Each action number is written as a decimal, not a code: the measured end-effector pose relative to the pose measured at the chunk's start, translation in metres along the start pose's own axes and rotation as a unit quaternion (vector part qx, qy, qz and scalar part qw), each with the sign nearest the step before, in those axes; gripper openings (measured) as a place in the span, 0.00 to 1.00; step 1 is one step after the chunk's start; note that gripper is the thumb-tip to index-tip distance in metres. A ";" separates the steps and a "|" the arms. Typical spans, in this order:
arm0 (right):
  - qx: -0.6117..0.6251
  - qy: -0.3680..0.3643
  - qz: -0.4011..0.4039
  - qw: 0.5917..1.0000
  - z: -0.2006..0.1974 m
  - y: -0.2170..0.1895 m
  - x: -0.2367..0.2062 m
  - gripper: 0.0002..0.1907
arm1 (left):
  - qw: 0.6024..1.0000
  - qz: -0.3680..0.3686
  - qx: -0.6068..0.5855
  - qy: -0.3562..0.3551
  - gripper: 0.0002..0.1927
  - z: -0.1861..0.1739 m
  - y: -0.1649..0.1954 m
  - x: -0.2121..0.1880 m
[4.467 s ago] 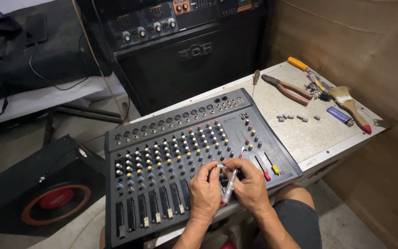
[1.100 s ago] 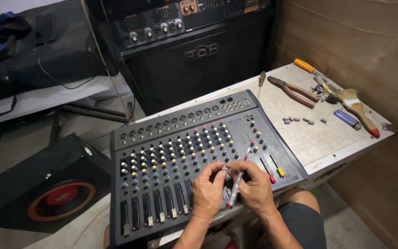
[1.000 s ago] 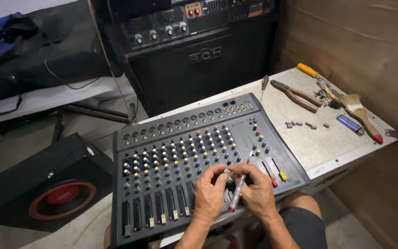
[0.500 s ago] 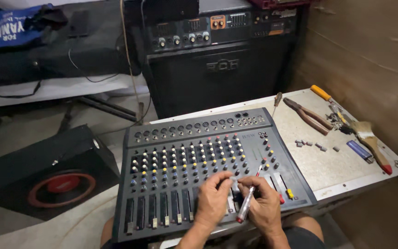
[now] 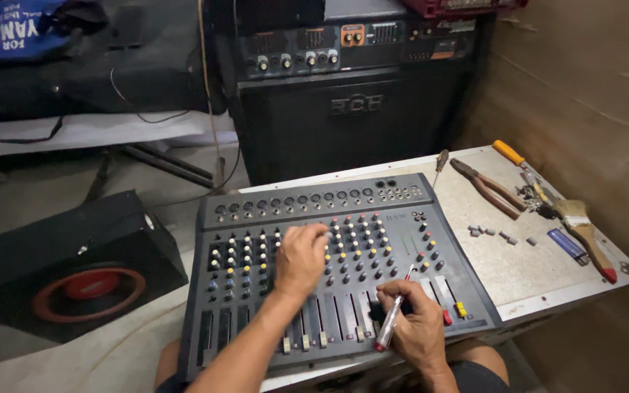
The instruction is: The person sits at a workbench repairing an audio mixing console, using a screwdriver to work on the fader and knob area of the mixer. They handle small mixer knobs, set some on the table, and repeatedly work on the console's controls throughout the clip.
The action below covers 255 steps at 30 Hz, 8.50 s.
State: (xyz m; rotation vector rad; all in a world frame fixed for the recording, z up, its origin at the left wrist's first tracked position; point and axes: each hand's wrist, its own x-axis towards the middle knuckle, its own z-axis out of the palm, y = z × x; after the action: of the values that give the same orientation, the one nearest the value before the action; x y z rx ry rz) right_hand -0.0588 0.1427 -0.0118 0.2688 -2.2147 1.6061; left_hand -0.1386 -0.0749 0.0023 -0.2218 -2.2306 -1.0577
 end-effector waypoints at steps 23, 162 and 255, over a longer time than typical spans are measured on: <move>0.028 0.000 0.047 0.999 0.005 0.014 0.009 0.06 | 0.995 -0.065 0.021 -0.075 0.16 0.022 -0.056 0.047; -0.278 0.242 0.170 0.914 -0.154 0.129 0.092 0.08 | 0.920 0.143 0.110 -0.346 0.10 0.333 0.124 0.056; 0.261 -0.066 0.071 0.960 0.000 0.020 -0.025 0.17 | 0.950 -0.254 -0.159 -0.089 0.09 0.016 0.071 -0.085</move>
State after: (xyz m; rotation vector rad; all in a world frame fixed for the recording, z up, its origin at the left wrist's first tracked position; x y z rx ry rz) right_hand -0.0438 0.1476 -0.0400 0.3748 -1.8925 2.3004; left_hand -0.0521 -0.0068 -0.0130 0.1409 -2.3264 -1.7370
